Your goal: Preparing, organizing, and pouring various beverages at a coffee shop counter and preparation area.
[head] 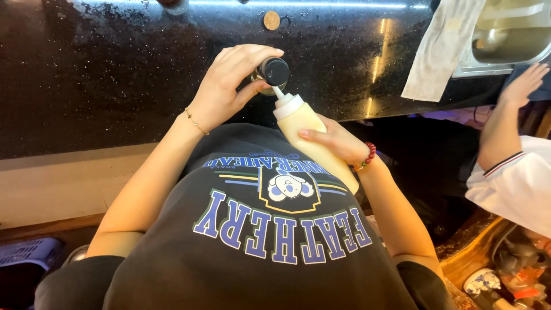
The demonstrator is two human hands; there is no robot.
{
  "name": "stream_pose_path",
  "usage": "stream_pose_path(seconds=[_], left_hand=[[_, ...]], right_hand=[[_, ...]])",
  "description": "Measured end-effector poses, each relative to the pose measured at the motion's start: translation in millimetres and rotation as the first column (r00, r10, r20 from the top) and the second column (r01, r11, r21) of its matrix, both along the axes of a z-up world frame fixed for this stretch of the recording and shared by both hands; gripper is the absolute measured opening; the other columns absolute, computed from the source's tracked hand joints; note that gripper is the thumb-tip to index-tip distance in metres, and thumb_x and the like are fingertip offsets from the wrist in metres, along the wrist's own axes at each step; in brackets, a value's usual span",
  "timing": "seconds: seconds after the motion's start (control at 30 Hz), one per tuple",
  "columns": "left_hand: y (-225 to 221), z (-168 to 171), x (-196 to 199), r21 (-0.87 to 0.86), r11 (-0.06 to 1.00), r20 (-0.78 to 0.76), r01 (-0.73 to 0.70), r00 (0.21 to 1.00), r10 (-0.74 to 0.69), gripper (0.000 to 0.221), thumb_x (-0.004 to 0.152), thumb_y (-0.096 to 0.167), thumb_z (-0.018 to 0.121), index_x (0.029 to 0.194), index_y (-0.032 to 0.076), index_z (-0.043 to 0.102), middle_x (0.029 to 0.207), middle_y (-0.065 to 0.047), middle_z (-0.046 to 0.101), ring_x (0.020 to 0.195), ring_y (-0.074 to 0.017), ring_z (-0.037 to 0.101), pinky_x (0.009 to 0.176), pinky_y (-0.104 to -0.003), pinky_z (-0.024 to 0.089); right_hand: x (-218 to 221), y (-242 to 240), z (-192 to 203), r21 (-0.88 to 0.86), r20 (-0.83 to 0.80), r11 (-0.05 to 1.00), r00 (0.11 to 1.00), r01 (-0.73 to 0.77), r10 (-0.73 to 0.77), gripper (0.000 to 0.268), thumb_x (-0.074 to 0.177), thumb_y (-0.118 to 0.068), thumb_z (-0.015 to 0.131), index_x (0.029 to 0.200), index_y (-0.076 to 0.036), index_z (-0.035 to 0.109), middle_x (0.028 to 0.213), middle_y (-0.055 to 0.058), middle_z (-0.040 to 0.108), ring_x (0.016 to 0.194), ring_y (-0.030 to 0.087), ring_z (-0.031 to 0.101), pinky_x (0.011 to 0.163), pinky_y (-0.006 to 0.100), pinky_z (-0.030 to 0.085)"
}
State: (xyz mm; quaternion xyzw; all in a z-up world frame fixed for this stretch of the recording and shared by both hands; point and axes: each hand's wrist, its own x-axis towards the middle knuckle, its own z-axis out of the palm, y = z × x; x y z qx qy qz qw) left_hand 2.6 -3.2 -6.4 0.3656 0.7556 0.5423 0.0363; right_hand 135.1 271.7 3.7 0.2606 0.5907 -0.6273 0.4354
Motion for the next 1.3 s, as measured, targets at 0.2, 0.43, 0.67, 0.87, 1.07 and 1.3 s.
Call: stream_pose_path(seconds=[0.2,0.43,0.67,0.87,1.07,1.3], left_hand=[[0.3,-1.5,-0.4,0.0,1.0,0.002,-0.003,1.0,0.003,0.052,0.095,0.01,0.078,0.143,0.012,0.057,0.138,-0.008,0.064,0.129,-0.0294,0.061,0.107,-0.041,0.046],[-0.2,-3.0,-0.8,0.004,1.0,0.0,-0.004,1.0,0.004,0.05,0.097,0.011,0.078,0.143,0.012,0.057,0.138,-0.008,0.064,0.128,-0.0293,0.061,0.107,-0.041,0.046],[-0.5,-3.0,-1.2,-0.002,1.0,0.0,0.001,1.0,-0.001,0.05,0.097,0.011,0.077,0.143,0.012,0.058,0.138,-0.008,0.064,0.128,-0.0293,0.061,0.107,-0.041,0.046],[-1.5,-2.3,-3.6,0.007,1.0,0.01,0.013,1.0,-0.013,0.049,0.097,0.013,0.078,0.142,0.012,0.058,0.138,-0.007,0.065,0.128,-0.0286,0.062,0.107,-0.041,0.046],[-5.9,-19.8,-19.6,0.063,0.997,0.001,0.051,0.999,-0.051,0.049,0.098,0.022,0.078,0.143,0.013,0.06,0.136,-0.007,0.065,0.127,-0.0305,0.062,0.107,-0.042,0.046],[8.8,-45.9,-38.9,0.154,0.979,-0.21,0.13,0.973,-0.096,0.053,0.098,0.038,0.076,0.143,0.016,0.06,0.128,-0.006,0.067,0.116,-0.0297,0.065,0.095,-0.048,0.049]], right_hand=[[-1.3,-0.5,2.8,0.018,0.012,1.0,1.0,0.011,-0.012,0.066,0.088,-0.032,0.075,0.144,-0.005,0.052,0.12,0.006,0.07,0.101,0.01,0.068,0.088,0.028,0.056],[-1.2,-0.1,5.3,0.021,-0.002,1.0,1.0,0.007,-0.007,0.063,0.09,-0.032,0.074,0.143,-0.005,0.054,0.119,0.006,0.071,0.1,0.01,0.068,0.088,0.028,0.056],[-0.6,-0.6,4.0,0.012,-0.012,1.0,1.0,0.015,-0.014,0.062,0.09,-0.031,0.074,0.143,-0.006,0.054,0.119,0.006,0.071,0.1,0.01,0.069,0.088,0.028,0.056],[-1.4,-3.7,2.7,0.046,0.007,0.999,1.0,0.012,-0.012,0.064,0.089,-0.032,0.074,0.143,-0.007,0.053,0.119,0.006,0.071,0.1,0.011,0.069,0.088,0.028,0.056],[-4.1,-7.4,-1.3,0.084,-0.096,0.992,0.99,-0.092,0.1,0.063,0.091,-0.032,0.073,0.144,-0.005,0.052,0.123,0.005,0.068,0.105,0.01,0.066,0.091,0.028,0.055],[2.2,-13.8,-6.5,0.192,-0.08,0.98,0.994,-0.057,0.074,0.064,0.09,-0.031,0.071,0.145,-0.004,0.05,0.121,0.007,0.065,0.099,0.015,0.064,0.086,0.031,0.054]])
